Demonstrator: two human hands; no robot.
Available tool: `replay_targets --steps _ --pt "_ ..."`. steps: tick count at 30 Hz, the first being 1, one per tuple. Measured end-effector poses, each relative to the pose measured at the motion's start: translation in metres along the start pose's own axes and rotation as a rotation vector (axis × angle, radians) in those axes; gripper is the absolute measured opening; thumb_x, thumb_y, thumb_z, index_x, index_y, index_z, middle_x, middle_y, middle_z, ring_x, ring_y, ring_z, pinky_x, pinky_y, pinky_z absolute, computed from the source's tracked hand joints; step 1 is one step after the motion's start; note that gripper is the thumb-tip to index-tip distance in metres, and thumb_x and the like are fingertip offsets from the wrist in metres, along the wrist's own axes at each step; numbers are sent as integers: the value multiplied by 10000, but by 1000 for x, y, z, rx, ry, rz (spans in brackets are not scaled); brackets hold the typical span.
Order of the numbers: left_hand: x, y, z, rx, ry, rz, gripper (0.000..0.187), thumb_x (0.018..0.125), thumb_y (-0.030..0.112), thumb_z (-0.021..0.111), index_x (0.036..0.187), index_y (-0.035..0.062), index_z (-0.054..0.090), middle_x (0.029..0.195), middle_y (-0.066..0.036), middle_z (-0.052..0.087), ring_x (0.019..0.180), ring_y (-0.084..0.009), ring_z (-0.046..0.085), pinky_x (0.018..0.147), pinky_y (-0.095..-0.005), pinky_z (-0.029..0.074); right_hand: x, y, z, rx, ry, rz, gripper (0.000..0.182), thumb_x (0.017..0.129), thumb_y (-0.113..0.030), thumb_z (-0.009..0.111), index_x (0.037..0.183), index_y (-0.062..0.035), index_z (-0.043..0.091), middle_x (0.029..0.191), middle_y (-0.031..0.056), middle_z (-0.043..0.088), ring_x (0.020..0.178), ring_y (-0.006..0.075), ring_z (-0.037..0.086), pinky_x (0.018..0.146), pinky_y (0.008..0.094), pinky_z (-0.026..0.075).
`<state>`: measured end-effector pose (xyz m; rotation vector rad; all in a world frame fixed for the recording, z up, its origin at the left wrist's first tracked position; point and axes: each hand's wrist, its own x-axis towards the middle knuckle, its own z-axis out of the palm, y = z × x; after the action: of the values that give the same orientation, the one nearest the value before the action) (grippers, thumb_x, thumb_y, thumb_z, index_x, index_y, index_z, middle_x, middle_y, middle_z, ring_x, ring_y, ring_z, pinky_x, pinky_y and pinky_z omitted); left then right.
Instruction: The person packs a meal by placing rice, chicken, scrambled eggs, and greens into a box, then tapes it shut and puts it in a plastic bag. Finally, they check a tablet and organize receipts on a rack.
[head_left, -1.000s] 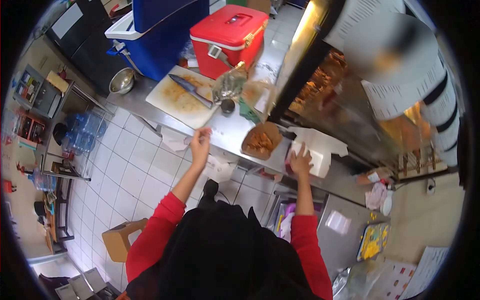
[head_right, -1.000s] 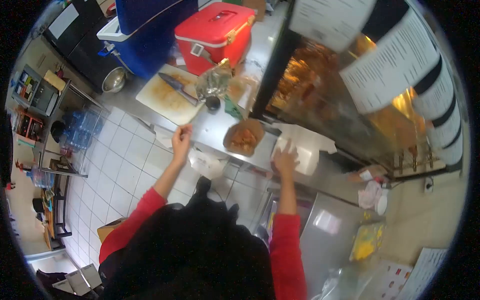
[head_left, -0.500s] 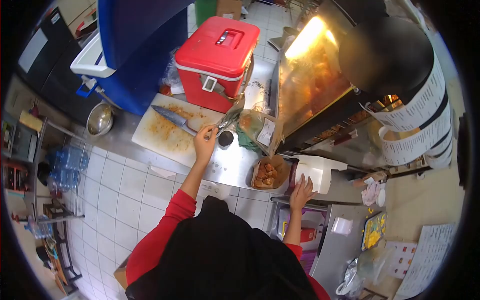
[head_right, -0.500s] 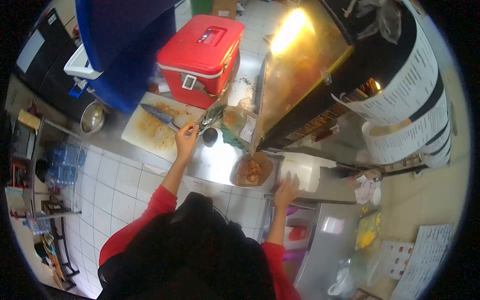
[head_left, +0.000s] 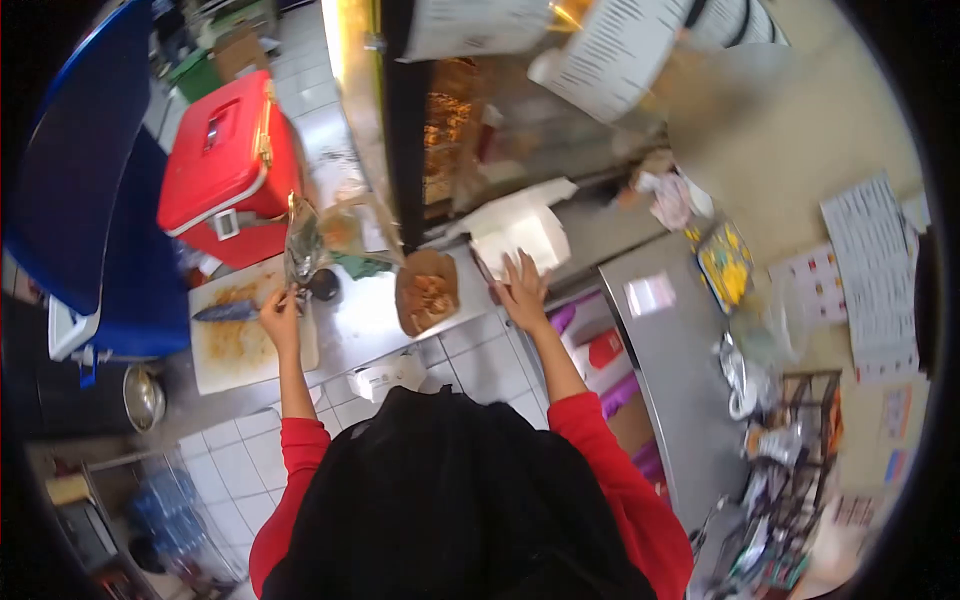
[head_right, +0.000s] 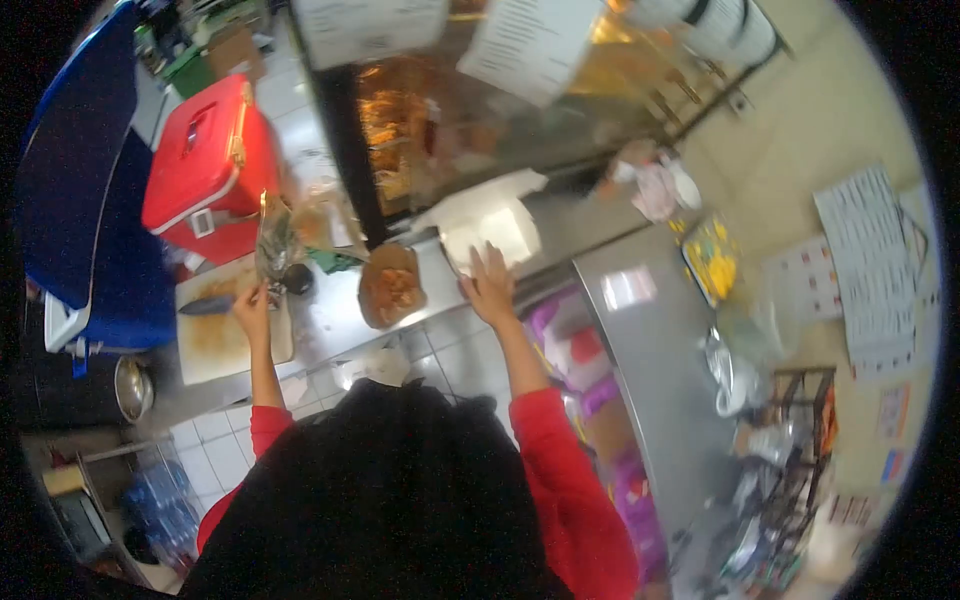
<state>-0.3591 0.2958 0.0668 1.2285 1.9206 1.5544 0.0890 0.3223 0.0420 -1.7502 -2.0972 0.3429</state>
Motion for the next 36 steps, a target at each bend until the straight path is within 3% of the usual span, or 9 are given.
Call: replay_targets --steps 4,9,12,18,21,25,30,34,36 --pt "12 -9 28 -30 190 -22 207 802 120 696 917 -50 670 660 -79 623 518 -134 509 527 -284 425 -44 -7 -16 -61 230 -4 651 859 -291 535 1422 -113 259 1489 189 150 1378 385 122 1064 622 55" --pt "15 42 36 526 -8 -99 563 706 161 758 1203 3 545 1022 -158 636 942 -224 598 832 -314 439 -100 -9 -16 56 409 146 599 745 -83 599 1315 -118 420 1442 202 238 1330 407 211 1068 566 157" --pt "19 94 43 184 239 382 532 751 137 718 1233 27 522 1065 -153 631 1024 -244 590 902 -316 412 -133 18 -4 89 418 163 500 730 -33 564 1224 -88 502 1398 201 305 1291 399 275 1055 533 204" --pt "-24 223 62 -296 235 481 139 910 7 502 1005 -63 574 982 -133 623 882 -188 594 839 -298 472 -184 57 -21 99 637 290 384 707 28 562 1072 -84 609 1271 167 464 1210 360 405 1019 461 300" --pt "-76 230 94 -205 5 864 128 851 -95 487 909 -25 576 879 -116 610 776 -198 577 707 -294 465 -200 76 -70 -21 911 340 287 735 42 563 984 -73 649 1161 148 552 1099 328 499 950 423 366" --pt "-177 240 161 -180 -605 894 176 675 -129 547 776 2 607 760 -132 612 699 -265 594 658 -329 461 -246 160 -153 -366 987 569 279 748 6 565 996 -93 650 1143 111 561 1046 296 518 886 417 379" --pt "-306 190 241 -85 -1588 113 152 885 75 539 970 -10 633 860 -92 664 806 -179 630 799 -271 452 -338 324 -245 -642 1218 1034 369 747 -19 558 1107 -85 603 1175 137 544 1111 318 493 929 430 373" --pt "-351 159 311 -98 -1747 -215 210 896 100 529 1068 9 608 892 -100 668 811 -190 643 809 -282 472 -393 408 -306 -790 1324 1139 407 756 -107 622 1160 -147 594 1196 186 526 1108 358 500 934 448 394" --pt "-361 155 342 -148 -1762 -339 219 894 104 526 1078 16 605 894 -105 668 803 -198 647 798 -291 482 -383 433 -331 -706 1219 1244 658 702 -433 722 1283 -210 508 1238 244 485 1154 407 462 954 471 381"
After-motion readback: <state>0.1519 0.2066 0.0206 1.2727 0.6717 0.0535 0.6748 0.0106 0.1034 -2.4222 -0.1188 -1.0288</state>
